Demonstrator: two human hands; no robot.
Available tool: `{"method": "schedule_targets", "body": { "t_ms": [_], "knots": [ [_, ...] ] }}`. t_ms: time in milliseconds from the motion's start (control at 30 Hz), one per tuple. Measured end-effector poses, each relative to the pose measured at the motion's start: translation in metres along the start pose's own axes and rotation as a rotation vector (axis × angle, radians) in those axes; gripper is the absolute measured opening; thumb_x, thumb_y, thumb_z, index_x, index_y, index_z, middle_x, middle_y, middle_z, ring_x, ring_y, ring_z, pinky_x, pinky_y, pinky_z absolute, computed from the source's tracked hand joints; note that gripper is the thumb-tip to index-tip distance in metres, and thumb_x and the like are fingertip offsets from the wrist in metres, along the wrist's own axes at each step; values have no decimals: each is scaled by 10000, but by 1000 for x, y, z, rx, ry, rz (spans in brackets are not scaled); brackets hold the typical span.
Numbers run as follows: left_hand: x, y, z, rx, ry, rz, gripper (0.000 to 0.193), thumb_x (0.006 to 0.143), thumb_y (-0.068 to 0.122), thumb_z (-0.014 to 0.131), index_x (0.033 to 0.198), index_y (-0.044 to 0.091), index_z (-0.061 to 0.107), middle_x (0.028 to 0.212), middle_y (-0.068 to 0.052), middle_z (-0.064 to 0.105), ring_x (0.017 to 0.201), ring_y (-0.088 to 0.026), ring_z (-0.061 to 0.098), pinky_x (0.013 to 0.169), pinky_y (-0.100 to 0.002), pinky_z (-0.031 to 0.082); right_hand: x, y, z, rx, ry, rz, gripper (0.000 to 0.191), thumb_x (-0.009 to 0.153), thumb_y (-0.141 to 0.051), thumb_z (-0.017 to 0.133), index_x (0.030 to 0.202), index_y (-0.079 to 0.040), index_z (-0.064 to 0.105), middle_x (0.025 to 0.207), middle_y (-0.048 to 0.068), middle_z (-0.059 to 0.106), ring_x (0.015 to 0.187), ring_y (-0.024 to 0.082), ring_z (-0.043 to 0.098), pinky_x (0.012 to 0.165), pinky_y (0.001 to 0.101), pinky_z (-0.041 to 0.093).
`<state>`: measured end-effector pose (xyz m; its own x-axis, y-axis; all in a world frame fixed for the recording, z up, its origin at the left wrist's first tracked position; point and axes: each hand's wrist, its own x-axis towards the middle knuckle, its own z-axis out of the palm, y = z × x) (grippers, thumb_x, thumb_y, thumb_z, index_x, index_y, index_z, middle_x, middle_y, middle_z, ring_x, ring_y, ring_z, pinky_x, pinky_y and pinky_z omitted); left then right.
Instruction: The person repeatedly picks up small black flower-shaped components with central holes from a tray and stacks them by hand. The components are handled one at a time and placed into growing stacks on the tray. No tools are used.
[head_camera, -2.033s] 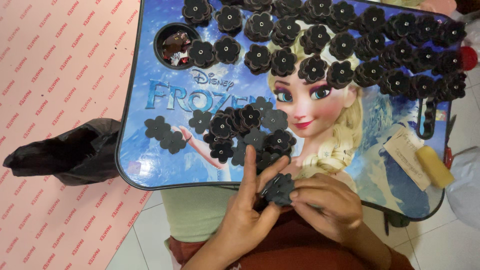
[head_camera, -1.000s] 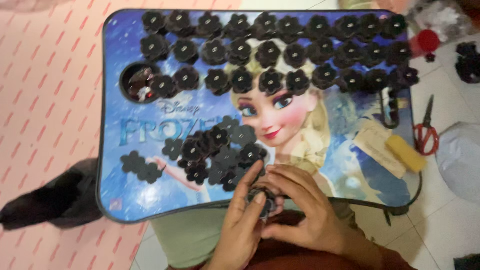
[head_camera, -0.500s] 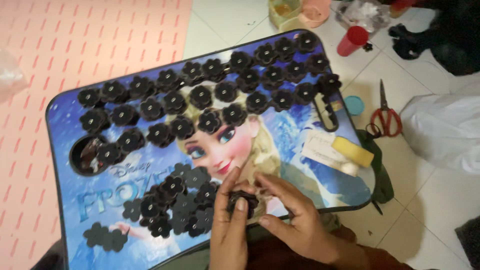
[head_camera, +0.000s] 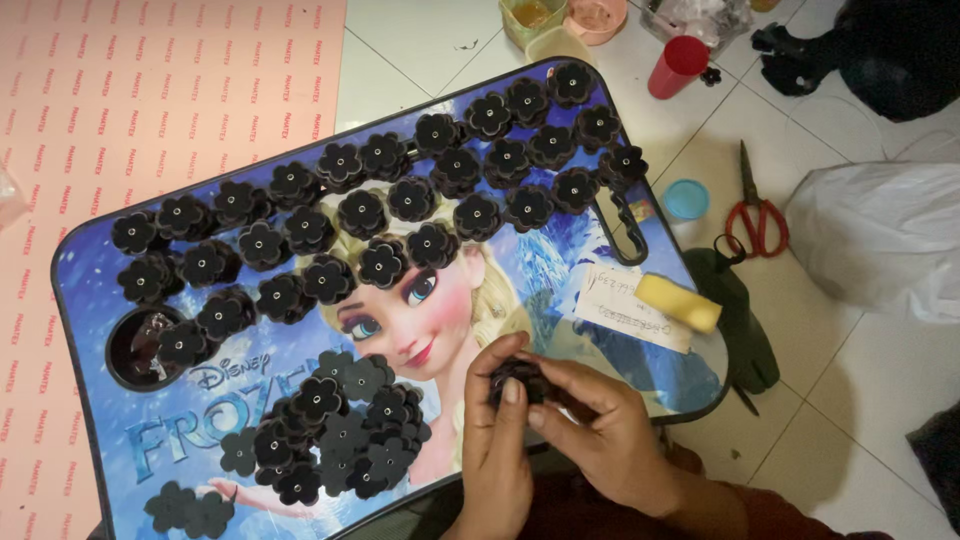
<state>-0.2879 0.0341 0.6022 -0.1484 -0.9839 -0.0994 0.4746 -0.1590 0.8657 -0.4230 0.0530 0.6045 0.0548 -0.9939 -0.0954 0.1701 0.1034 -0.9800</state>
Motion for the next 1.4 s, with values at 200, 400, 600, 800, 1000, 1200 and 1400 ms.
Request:
{"method": "schedule_targets", "body": {
  "t_ms": [200, 400, 600, 800, 1000, 1200, 1400],
  "knots": [
    [5, 7, 2, -36, -28, 72, 607, 1058, 228, 469, 1593, -2, 300, 1623, -183, 405, 1520, -265, 377, 1241, -383, 255, 15, -18, -5, -191, 24, -55, 446, 906, 12, 694, 1349, 22, 647, 1253, 118, 722, 1124, 153, 688, 945, 294, 554],
    [-20, 13, -43, 163, 102, 205, 678, 998, 199, 532, 1599, 3, 286, 1573, -201, 475, 1458, -301, 470, 1173, -434, 355, 58, -40, -24, -436, 85, -41, 396, 877, -61, 730, 1272, -47, 698, 1131, 55, 769, 993, 106, 703, 834, 267, 560],
    [-60, 3, -87, 285, 429, 101, 404, 940, 30, 635, 1341, -23, 651, 1143, -163, 755, 993, -203, 693, 912, -320, 526, 101, -50, -39, -814, 147, 198, 417, 870, -215, 735, 1277, -129, 707, 959, 73, 777, 712, 157, 668, 628, 307, 543],
    [-82, 27, -109, 425, 532, 197, 291, 947, -11, 622, 1229, -18, 695, 1108, -130, 742, 1053, -177, 692, 961, -297, 524, 111, -50, -36, -1055, 175, -227, 340, 924, -210, 738, 1218, -40, 727, 1119, 145, 699, 858, 228, 692, 717, 308, 556],
    [-89, 72, -130, 648, 567, 237, 255, 959, 30, 644, 1205, 7, 706, 1114, -95, 739, 1044, -147, 689, 939, -273, 529, 98, -58, -16, -1238, 227, -301, 418, 996, -228, 749, 1352, -16, 693, 1162, 188, 657, 921, 281, 673, 796, 369, 538],
    [-94, 97, -143, 900, 514, 350, 262, 918, 61, 709, 1180, 47, 710, 1151, -87, 741, 1053, -207, 697, 894, -311, 530, 72, -61, 32, -1246, 270, -446, 304, 991, -148, 774, 1260, -24, 706, 1123, 166, 691, 808, 234, 662, 642, 321, 519],
    [-90, 102, -141, 1127, 357, 429, 306, 881, 104, 766, 1182, 77, 715, 1110, -87, 723, 1026, -293, 670, 899, -399, 525, 47, -36, 102, -964, -355, -582, 288, 839, -142, 802, 1110, -77, 727, 1057, 80, 700, 983, 218, 677, 836, 339, 557]
  ]
}}
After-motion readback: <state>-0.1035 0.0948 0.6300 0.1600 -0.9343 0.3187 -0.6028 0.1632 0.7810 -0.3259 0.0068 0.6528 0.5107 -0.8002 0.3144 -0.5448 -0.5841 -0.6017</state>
